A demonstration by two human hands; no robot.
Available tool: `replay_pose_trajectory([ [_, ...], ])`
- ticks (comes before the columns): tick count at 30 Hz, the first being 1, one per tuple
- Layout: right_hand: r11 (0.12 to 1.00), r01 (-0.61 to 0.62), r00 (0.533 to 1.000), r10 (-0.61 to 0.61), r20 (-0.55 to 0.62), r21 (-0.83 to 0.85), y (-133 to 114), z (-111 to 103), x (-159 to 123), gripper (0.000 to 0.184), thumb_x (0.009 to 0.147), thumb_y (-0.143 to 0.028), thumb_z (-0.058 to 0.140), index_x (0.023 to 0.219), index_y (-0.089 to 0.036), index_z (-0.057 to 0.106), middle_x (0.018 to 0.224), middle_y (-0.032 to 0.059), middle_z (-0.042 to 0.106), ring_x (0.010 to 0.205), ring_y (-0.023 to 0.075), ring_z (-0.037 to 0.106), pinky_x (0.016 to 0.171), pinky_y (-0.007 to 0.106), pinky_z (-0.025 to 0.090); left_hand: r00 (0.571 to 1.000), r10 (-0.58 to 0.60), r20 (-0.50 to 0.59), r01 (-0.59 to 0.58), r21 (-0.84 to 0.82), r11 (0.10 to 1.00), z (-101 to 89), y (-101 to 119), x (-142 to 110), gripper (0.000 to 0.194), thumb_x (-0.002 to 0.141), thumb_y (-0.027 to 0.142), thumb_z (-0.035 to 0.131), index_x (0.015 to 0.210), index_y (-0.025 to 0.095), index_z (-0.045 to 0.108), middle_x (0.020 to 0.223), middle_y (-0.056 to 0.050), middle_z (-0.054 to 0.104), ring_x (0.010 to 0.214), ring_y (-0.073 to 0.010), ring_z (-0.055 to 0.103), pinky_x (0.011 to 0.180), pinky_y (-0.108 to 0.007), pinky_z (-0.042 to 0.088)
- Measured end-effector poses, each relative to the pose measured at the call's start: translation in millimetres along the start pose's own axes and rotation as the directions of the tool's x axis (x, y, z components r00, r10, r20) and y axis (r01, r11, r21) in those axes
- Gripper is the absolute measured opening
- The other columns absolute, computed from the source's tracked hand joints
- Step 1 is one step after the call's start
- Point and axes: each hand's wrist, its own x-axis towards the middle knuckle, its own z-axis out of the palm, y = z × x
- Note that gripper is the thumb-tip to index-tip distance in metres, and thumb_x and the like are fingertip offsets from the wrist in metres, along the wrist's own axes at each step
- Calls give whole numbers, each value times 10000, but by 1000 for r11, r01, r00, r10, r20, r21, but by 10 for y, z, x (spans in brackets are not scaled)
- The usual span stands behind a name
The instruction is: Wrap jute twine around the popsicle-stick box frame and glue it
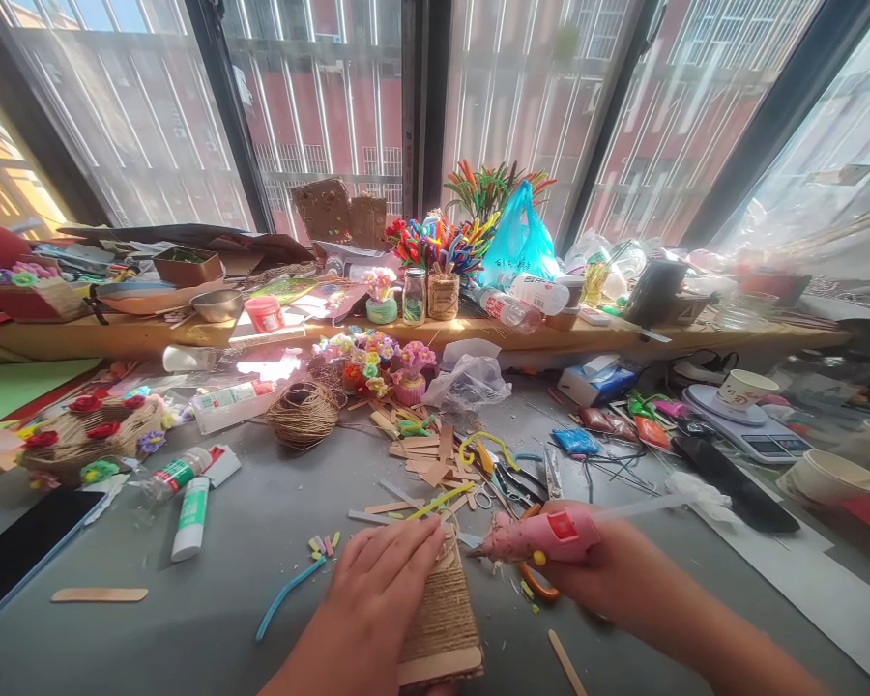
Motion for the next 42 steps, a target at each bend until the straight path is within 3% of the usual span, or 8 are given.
replay_pose_trajectory([
  [4, 991, -54, 997, 60, -43, 118, -76, 38, -53, 263, 968, -323, 797, 1191, -327, 935, 1316, 59, 882, 1197, 360, 826, 994, 436, 694, 996, 45, -75, -46, -10, 999, 68, -91, -70, 1166, 795, 438, 860, 1782, 312, 253, 1665, -108, 625, 1407, -381, 683, 1236, -486, 501],
  [10, 995, 0, 1000, 2, -13, 96, 9, 215, -40, 275, 960, -357, 806, 1203, -333, 931, 1283, 65, 895, 1205, 356, 833, 1111, 481, 635, 999, -45, -14, 44, -45, 998, -206, -63, -208, 1180, 843, 423, 906, 1799, 383, 215, 1724, -85, 558, 1515, -385, 597, 1290, -502, 456],
  [17, 991, 55, 998, -55, -5, 123, 27, 331, 33, 259, 978, -344, 781, 1180, -307, 939, 1223, 89, 912, 1124, 342, 867, 967, 403, 701, 996, -53, 66, 61, -113, 992, -311, -96, -248, 1191, 853, 293, 896, 1802, 405, 184, 1766, -83, 500, 1563, -388, 554, 1313, -510, 436],
  [24, 992, 61, 997, -56, -49, 113, 32, 374, 26, 261, 948, -302, 779, 1143, -318, 951, 1178, 73, 923, 1094, 348, 870, 1020, 447, 681, 996, -70, 55, 75, -99, 992, -308, -49, -235, 1173, 884, 289, 875, 1804, 431, 162, 1757, -68, 515, 1548, -383, 574, 1288, -528, 478],
  [31, 991, 93, 995, -88, -56, 91, 74, 366, 38, 382, 880, -189, 733, 1159, -342, 946, 1194, 47, 920, 1088, 343, 867, 1074, 482, 653, 996, -58, 67, 64, -84, 994, -306, -77, -234, 1116, 903, 324, 841, 1804, 419, 189, 1758, -57, 515, 1545, -381, 582, 1296, -519, 466],
  [35, 994, 67, 998, -66, -6, 90, 90, 351, 30, 382, 901, -179, 731, 1180, -336, 941, 1222, 58, 912, 1134, 347, 861, 1050, 471, 668, 997, -57, 61, 62, -88, 994, -305, -80, -231, 1104, 914, 354, 853, 1803, 415, 201, 1757, -63, 518, 1543, -378, 582, 1302, -509, 459],
  [39, 998, 36, 998, -33, -59, 51, 174, 365, 22, 356, 892, -223, 746, 1162, -344, 944, 1205, 58, 915, 1165, 385, 848, 1208, 646, 530, 997, -62, 48, 66, -85, 994, -304, -55, -228, 1061, 938, 352, 821, 1803, 403, 207, 1748, -77, 530, 1541, -379, 583, 1306, -523, 446],
  [42, 1000, 18, 999, -17, -37, 22, 211, 365, 25, 341, 896, -241, 759, 1159, -354, 944, 1212, 51, 914, 1173, 386, 847, 1252, 659, 479, 995, -73, 74, 80, -94, 992, -298, -62, -239, 1085, 921, 322, 816, 1803, 408, 190, 1764, -78, 504, 1561, -395, 558, 1318, -559, 419],
])
